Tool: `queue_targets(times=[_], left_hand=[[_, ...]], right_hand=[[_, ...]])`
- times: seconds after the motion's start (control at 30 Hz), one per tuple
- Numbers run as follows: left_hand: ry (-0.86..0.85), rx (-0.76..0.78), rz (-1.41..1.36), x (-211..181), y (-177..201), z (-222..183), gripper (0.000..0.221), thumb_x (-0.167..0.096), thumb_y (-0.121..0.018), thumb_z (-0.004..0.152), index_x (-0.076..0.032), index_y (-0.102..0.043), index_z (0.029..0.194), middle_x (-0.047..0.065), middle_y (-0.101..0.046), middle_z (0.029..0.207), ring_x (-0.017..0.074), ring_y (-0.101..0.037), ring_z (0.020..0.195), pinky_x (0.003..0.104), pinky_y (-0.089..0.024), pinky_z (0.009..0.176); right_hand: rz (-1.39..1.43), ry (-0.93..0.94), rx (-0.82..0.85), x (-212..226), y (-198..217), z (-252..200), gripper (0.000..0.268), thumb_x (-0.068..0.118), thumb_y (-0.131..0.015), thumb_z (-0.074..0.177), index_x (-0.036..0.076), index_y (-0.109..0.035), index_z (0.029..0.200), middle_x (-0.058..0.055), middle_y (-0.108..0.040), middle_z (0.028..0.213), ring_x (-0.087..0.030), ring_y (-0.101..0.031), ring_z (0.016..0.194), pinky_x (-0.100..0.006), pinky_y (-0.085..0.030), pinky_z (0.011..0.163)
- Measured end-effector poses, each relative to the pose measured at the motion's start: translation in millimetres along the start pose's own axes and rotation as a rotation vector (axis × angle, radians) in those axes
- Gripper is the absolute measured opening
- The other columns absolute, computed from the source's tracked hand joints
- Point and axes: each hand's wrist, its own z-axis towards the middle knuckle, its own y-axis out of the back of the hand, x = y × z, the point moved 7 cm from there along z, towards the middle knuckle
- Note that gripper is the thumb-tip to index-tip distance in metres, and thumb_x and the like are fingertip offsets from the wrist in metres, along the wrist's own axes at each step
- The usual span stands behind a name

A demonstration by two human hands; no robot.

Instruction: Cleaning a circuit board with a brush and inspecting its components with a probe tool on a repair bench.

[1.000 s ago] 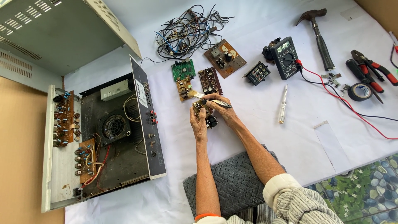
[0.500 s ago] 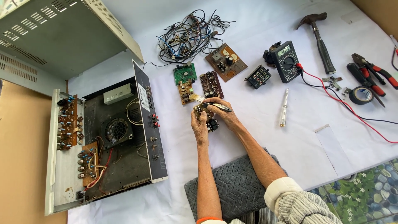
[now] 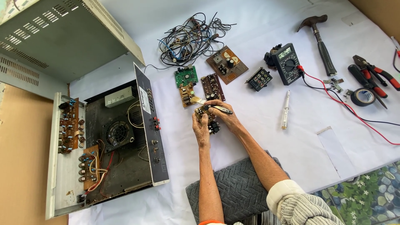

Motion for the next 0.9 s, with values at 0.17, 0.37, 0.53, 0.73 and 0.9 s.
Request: queue_targets(times=[0.17, 0.37, 0.53, 0.73, 0.9], left_hand=[[0.003, -0.006, 0.015, -13.1, -3.3, -1.7, 0.022, -0.033, -0.062, 0.101, -0.014, -0.062, 0.111, 0.009, -0.073, 0.089, 0.0155, -0.068, 0.087, 0.038, -0.054, 0.091], [-0.006, -0.010, 0.031, -20.8, -3.9, -0.2, 0.023, -0.033, -0.062, 0.101, -0.014, -0.062, 0.112, 0.009, -0.073, 0.089, 0.0155, -0.068, 0.086, 0.039, -0.054, 0.091], [-0.001, -0.009, 0.016, -21.3, -3.7, -0.1, 0.022, -0.033, -0.062, 0.101, -0.014, -0.062, 0.112, 0.009, -0.073, 0.087, 0.0159, -0.068, 0.084, 0.037, -0.054, 0.090], [0.008, -0.010, 0.045, -12.2, -1.0, 2.5, 0.023, -0.035, -0.062, 0.100, -0.015, -0.062, 0.111, 0.009, -0.073, 0.087, 0.0159, -0.068, 0.086, 0.037, -0.053, 0.091], [0.028, -0.012, 0.034, -14.8, -1.5, 1.3, 0.028, -0.040, -0.062, 0.101, -0.016, -0.063, 0.115, 0.009, -0.073, 0.091, 0.0163, -0.068, 0.086, 0.039, -0.053, 0.092]], right_hand=[[0.011, -0.002, -0.013, -3.1, 0.3, -0.3, 0.038, 0.025, -0.079, 0.090, 0.004, -0.072, 0.122, -0.008, -0.068, 0.103, -0.011, -0.060, 0.088, -0.025, -0.055, 0.075], [0.010, -0.001, -0.016, -5.3, 2.3, 1.8, 0.038, 0.025, -0.080, 0.090, 0.004, -0.072, 0.121, -0.008, -0.069, 0.104, -0.011, -0.061, 0.087, -0.025, -0.056, 0.074], [0.035, -0.013, -0.007, -2.8, -0.8, 0.4, 0.040, 0.024, -0.080, 0.091, 0.001, -0.071, 0.123, -0.010, -0.066, 0.101, -0.012, -0.060, 0.084, -0.026, -0.056, 0.073], [0.014, -0.001, -0.011, 1.3, -2.2, -0.8, 0.040, 0.024, -0.079, 0.091, 0.002, -0.071, 0.123, -0.009, -0.066, 0.102, -0.012, -0.059, 0.087, -0.027, -0.056, 0.074], [-0.029, 0.012, 0.005, 1.7, -1.7, -0.3, 0.039, 0.026, -0.080, 0.091, 0.004, -0.073, 0.122, -0.011, -0.068, 0.100, -0.012, -0.061, 0.082, -0.028, -0.057, 0.070]])
